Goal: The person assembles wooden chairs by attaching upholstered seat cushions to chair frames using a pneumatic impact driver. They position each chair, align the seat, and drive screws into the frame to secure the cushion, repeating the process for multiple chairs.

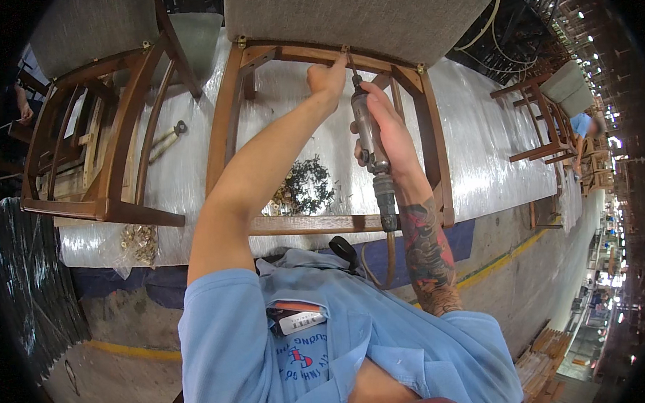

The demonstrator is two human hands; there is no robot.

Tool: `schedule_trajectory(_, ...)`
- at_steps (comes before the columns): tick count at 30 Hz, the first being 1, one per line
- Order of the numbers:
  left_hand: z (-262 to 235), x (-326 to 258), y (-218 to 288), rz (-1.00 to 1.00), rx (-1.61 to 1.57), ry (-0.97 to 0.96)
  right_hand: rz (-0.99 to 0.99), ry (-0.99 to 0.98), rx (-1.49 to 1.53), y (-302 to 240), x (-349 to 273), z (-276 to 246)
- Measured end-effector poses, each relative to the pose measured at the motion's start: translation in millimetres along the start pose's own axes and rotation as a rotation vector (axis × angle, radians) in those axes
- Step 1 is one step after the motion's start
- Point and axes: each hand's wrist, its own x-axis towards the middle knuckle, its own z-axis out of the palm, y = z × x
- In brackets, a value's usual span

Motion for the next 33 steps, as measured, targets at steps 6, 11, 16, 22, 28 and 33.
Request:
schedule_trajectory(6,-12.9,-21.7,32.3,-0.252,-0.215,-0.081,0.015,-0.045,0.063,4.5,-14.2,-14.9)
schedule_trajectory(11,-29.2,-28.2,49.9,-0.293,-0.277,-0.244,0.035,-0.097,0.07,3.7,-27.5,-12.4)
schedule_trajectory(16,-33.6,-19.3,48.0,-0.23,-0.373,-0.37,0.015,-0.103,0.03,4.0,-30.1,-9.7)
schedule_trajectory(22,-28.1,-28.9,51.9,-0.255,-0.409,-0.357,-0.005,-0.1,0.044,6.6,-27.7,-12.2)
schedule_trajectory(28,-25.9,-32.9,50.3,-0.257,-0.445,-0.383,-0.026,-0.027,0.043,6.5,-26.8,-8.4)
schedule_trajectory(33,-30.4,-26.0,47.2,-0.253,-0.44,-0.43,-0.041,-0.051,0.023,7.9,-25.7,-8.7)
